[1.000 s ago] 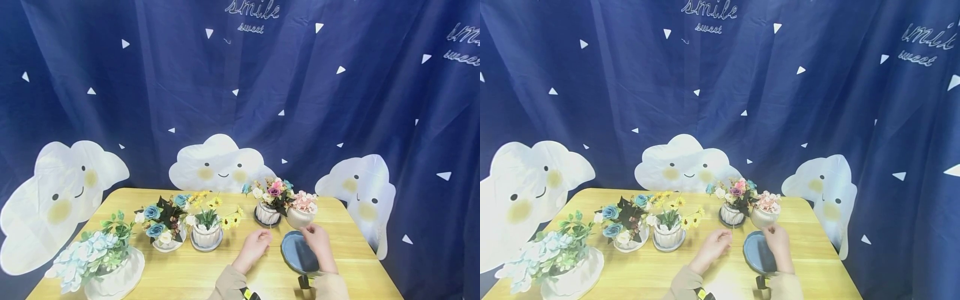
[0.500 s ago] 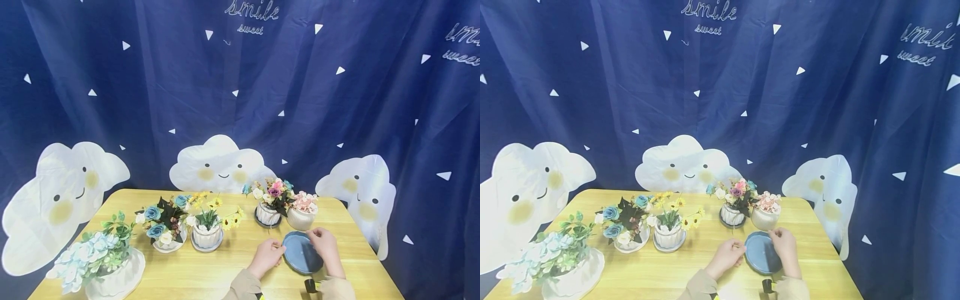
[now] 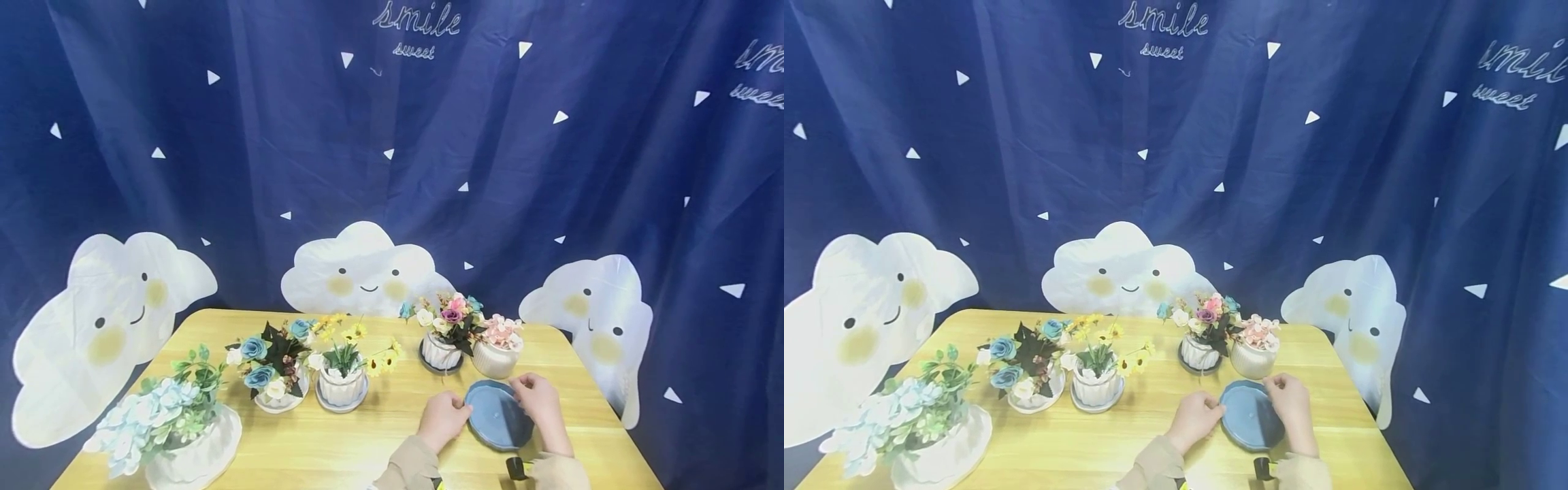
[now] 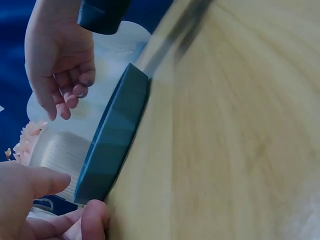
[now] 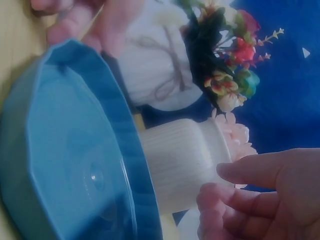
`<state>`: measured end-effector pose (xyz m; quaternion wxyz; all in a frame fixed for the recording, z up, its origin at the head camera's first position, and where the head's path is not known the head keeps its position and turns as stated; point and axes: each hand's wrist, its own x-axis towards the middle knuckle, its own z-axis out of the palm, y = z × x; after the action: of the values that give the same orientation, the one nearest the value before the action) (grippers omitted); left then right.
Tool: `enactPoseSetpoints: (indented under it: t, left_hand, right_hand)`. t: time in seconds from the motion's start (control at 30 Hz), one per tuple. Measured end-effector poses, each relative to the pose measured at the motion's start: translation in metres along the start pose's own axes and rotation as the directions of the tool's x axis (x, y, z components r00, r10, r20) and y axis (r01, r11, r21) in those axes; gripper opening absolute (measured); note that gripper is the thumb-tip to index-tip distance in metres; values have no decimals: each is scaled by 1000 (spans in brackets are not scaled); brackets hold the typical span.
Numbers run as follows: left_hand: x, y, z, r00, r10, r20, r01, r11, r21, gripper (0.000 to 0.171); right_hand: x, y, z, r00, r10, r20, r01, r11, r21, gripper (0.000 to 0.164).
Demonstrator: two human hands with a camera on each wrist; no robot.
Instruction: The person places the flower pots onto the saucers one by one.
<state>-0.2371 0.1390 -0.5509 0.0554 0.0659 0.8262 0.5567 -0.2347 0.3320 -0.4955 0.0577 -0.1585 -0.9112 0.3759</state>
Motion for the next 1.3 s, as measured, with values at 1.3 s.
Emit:
enactPoseSetpoints:
  t: [1.3]
  left_hand:
    - [1,-1,3,991,16,-131,3,990,144,13]
  right_hand:
    - [74,16,5,984,-150,94,135,979,153,85]
